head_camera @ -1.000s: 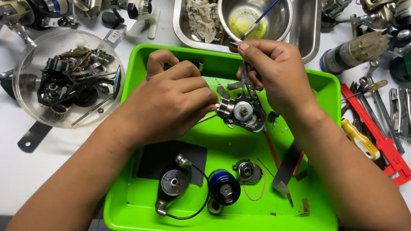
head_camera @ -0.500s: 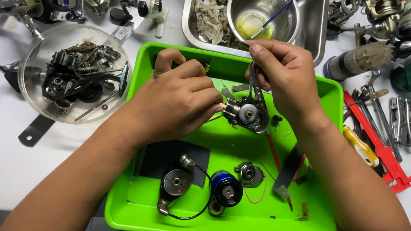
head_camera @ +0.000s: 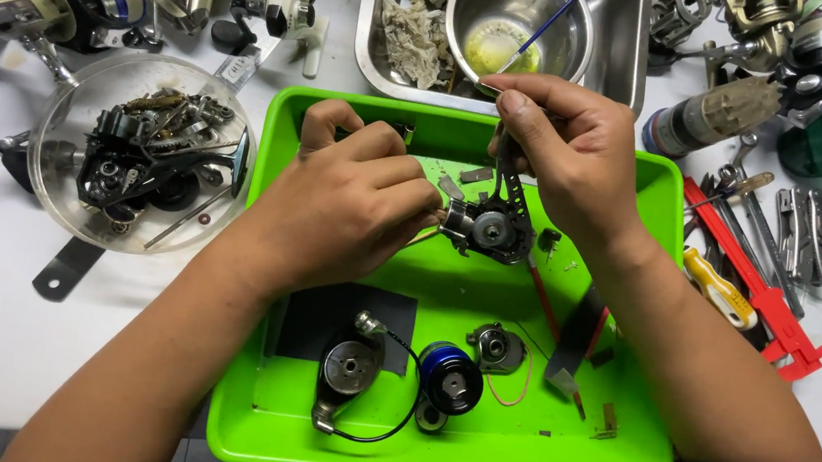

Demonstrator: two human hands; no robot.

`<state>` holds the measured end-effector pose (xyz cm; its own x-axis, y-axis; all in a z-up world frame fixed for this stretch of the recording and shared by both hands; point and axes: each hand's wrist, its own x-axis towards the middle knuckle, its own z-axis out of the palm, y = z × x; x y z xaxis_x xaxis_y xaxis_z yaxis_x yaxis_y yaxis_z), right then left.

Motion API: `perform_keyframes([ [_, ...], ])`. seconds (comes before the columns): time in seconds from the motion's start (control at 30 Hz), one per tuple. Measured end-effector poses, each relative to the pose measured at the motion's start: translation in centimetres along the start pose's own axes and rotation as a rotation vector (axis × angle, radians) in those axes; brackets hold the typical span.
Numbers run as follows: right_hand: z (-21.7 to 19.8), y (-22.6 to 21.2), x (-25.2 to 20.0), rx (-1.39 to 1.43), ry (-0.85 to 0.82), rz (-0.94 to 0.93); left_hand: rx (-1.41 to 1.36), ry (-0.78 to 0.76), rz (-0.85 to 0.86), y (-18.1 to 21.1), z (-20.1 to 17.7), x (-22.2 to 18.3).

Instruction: Cleaning hands and assembling the internal components of a fishing reel on a workbench.

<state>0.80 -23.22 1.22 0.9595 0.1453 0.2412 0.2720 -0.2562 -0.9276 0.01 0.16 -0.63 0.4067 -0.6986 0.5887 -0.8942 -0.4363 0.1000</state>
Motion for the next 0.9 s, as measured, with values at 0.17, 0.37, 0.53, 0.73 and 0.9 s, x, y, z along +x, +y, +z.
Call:
perform_keyframes([
  [0.17, 0.0, 0.0, 0.1, 0.036, 0.003, 0.012, -0.003, -0.024, -0.012, 0.0, -0.4, 0.1],
  [0.37, 0.1, 0.1, 0.2, -0.016, 0.008, 0.048, -0.021, -0.054, -0.026, 0.0, 0.1, 0.0],
  [0.53, 0.3, 0.7, 0.8, 0.03, 0.045, 0.181, 0.002, 0.018, -0.011, 0.1, 0.2, 0.0],
  [0.73, 0.3, -0.2, 0.6, 0.002, 0.017, 0.19, 0.017, -0.009, 0.003, 0.0, -0.2, 0.0],
  [0.9, 0.2, -0.2, 0.6, -0.108, 0.035, 0.133, -0.064, -0.103, -0.031, 0.2, -0.4, 0.3],
])
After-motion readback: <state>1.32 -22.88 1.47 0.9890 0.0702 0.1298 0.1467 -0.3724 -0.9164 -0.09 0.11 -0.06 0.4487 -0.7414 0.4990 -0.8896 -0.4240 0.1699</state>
